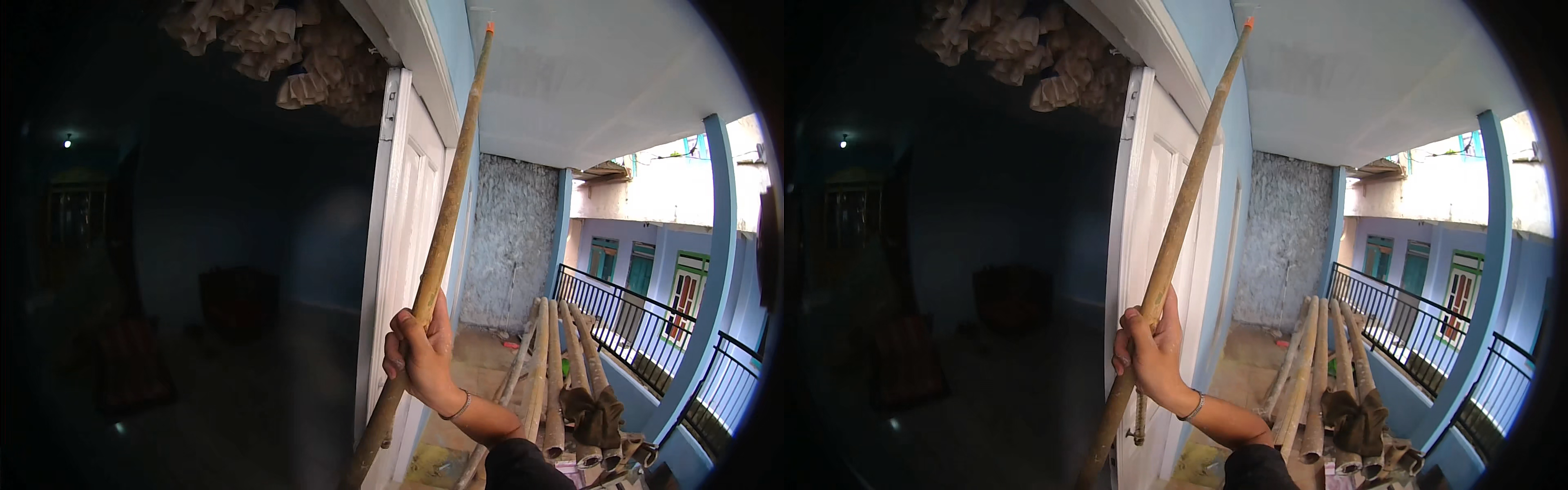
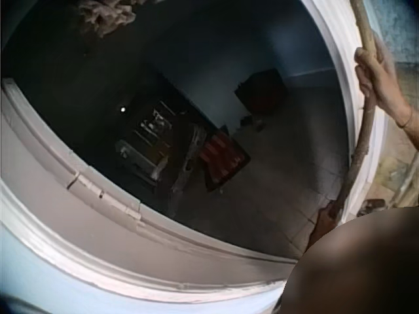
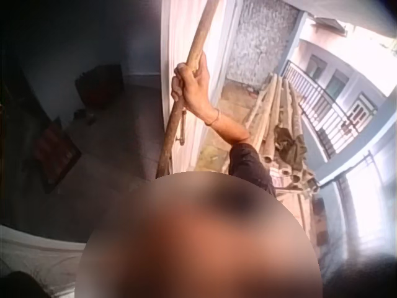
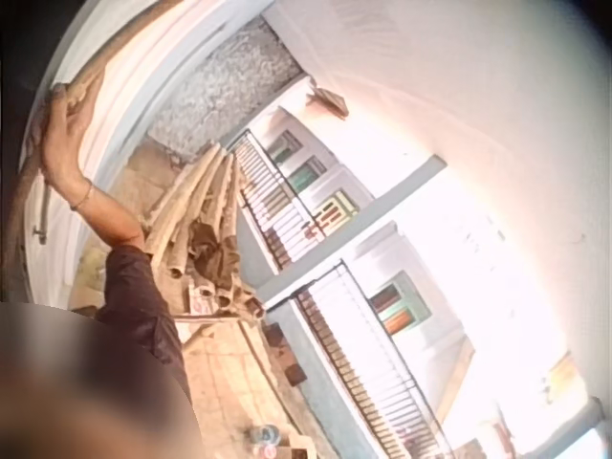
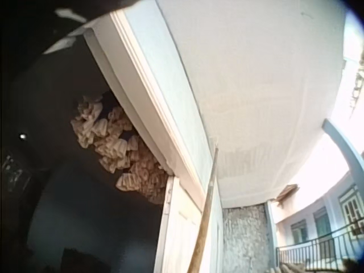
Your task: The person uses a long bamboo pole with a roller to paint the ceiling of a balcony. They repeatedly dip the roller into a paint container and apply paint in long strokes across the ceiling surface.
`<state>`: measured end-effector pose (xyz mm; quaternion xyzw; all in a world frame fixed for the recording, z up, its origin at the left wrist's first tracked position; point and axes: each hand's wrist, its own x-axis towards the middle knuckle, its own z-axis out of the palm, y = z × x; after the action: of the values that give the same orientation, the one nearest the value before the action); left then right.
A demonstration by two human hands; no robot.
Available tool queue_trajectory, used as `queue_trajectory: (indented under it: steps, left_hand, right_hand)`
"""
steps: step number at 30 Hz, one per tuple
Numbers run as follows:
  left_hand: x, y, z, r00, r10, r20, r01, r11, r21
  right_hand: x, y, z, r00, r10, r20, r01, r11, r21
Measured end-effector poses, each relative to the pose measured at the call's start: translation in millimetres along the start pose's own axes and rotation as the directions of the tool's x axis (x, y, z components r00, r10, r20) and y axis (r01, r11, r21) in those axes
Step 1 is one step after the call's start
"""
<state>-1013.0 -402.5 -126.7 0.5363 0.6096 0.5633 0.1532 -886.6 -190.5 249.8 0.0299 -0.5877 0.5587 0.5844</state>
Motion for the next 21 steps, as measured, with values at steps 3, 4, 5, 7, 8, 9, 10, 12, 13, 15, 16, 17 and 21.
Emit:
queue_trajectory:
  steps: [3,4,5,7,8,9,10,12,13,15,16,17,21]
  left_hand:
    - [6.7,31.1,2.9,1.000,-0.012,0.010,0.013,0.995,-0.103]
    - [13.9,42.3,5.3,0.999,0.032,-0.017,-0.033,0.997,-0.069]
    - [21.9,53.0,8.0,0.996,0.076,-0.041,-0.078,0.996,-0.035]
    - [48.8,72.5,15.3,0.996,0.084,-0.040,-0.088,0.989,-0.115]
    - [58.4,79.6,16.0,0.996,0.085,-0.036,-0.090,0.984,-0.153]
    - [67.3,84.3,16.2,0.998,0.055,0.005,-0.054,0.990,-0.131]
    - [76.6,86.6,16.2,0.999,0.027,0.043,-0.022,0.994,-0.109]
    - [87.3,85.2,20.3,0.998,0.030,0.054,-0.026,0.998,-0.060]
    - [89.5,82.0,23.2,0.998,0.063,0.026,-0.062,0.997,-0.035]
    - [86.2,71.9,27.4,0.998,0.051,0.025,-0.050,0.998,-0.038]
    - [81.1,65.2,27.6,0.998,-0.001,0.063,0.004,0.998,-0.059]
    - [76.6,59.0,28.6,0.994,-0.049,0.102,0.058,0.995,-0.083]
    - [50.3,40.3,24.8,0.994,0.036,0.100,-0.031,0.998,-0.056]
  right_hand:
    - [7.2,-5.3,-10.1,0.999,-0.041,-0.007,0.041,0.999,0.001]
    - [14.7,-7.3,-14.7,0.999,-0.022,-0.040,0.022,1.000,0.004]
    - [25.1,-9.3,-19.6,0.999,-0.034,-0.030,0.035,0.999,0.022]
    - [59.5,-18.3,-31.5,0.998,-0.029,-0.052,0.029,1.000,-0.002]
    - [73.9,-21.8,-36.6,0.999,-0.040,-0.037,0.040,0.999,-0.010]
    - [88.8,-25.1,-41.8,0.998,-0.044,-0.050,0.044,0.999,-0.007]
    - [103.1,-29.2,-45.4,0.997,-0.060,-0.043,0.060,0.998,-0.003]
    - [112.2,-28.7,-51.1,0.995,-0.062,-0.084,0.062,0.998,-0.005]
    - [110.7,-26.9,-52.9,0.995,-0.052,-0.079,0.051,0.998,-0.023]
    - [96.8,-19.2,-52.8,0.993,-0.033,-0.116,0.025,0.997,-0.074]
    - [87.8,-14.7,-52.2,0.991,-0.019,-0.135,0.008,0.997,-0.082]
    - [78.9,-11.9,-51.1,0.994,-0.048,-0.103,0.040,0.996,-0.083]
    - [44.5,-3.0,-38.7,0.994,-0.061,-0.090,0.053,0.995,-0.084]
